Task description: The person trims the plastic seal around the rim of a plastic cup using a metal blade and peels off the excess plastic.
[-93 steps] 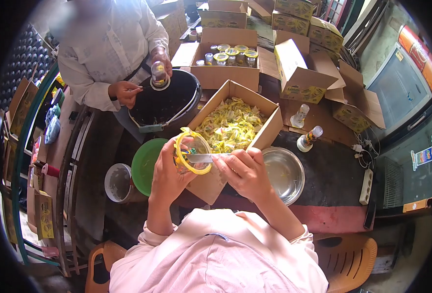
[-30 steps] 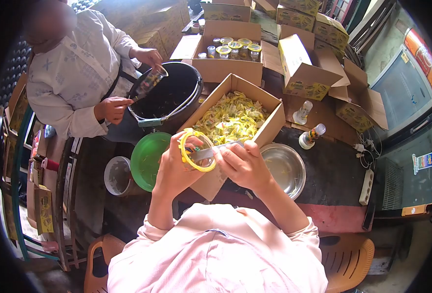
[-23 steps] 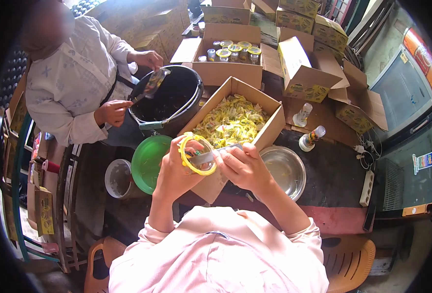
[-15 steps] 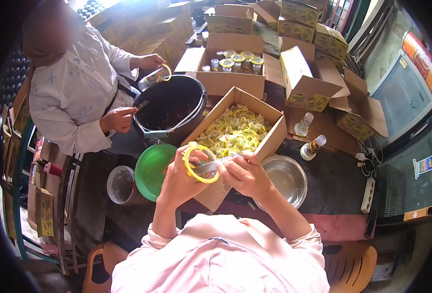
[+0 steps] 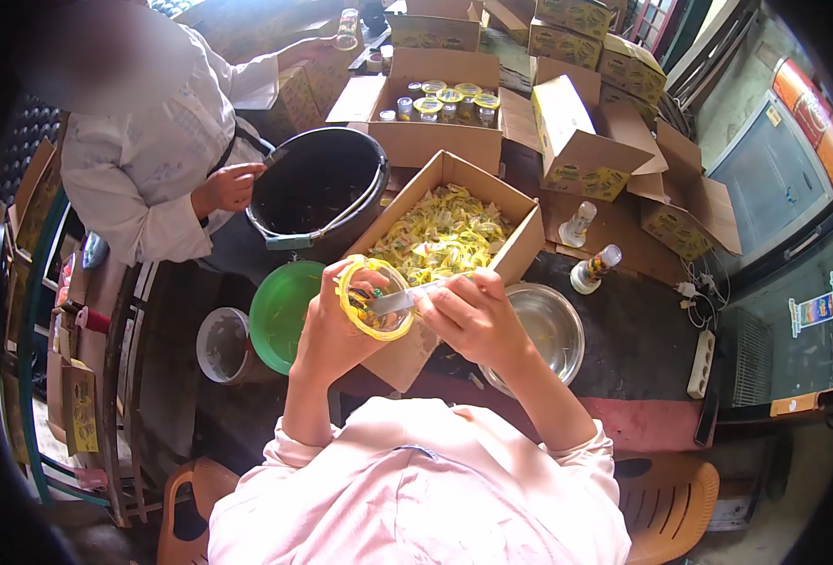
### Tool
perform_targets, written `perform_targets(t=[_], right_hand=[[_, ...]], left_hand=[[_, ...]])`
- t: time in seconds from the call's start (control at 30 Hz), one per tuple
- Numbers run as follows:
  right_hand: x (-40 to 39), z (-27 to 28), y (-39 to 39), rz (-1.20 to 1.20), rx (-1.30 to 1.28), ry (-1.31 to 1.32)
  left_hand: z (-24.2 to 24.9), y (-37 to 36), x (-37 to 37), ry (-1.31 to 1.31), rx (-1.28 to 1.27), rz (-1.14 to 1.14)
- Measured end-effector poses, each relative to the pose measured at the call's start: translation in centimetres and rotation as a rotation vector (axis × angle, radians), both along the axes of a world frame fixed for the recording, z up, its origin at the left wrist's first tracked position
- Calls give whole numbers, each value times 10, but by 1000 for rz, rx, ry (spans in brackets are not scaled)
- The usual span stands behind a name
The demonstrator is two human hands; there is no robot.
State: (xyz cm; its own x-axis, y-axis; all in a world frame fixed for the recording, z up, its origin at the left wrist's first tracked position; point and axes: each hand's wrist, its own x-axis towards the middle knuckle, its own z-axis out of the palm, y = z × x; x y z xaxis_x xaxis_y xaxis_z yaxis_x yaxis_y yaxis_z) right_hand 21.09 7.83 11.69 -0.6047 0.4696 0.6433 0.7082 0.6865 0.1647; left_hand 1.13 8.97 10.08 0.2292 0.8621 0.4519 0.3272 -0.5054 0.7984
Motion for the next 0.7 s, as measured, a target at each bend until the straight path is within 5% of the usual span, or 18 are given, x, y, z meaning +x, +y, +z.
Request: perform_targets(t=[0.7], right_hand=[[0,-10,-3,48,-33,43]], left_hand=[[-4,1,1,10,-4,-98]])
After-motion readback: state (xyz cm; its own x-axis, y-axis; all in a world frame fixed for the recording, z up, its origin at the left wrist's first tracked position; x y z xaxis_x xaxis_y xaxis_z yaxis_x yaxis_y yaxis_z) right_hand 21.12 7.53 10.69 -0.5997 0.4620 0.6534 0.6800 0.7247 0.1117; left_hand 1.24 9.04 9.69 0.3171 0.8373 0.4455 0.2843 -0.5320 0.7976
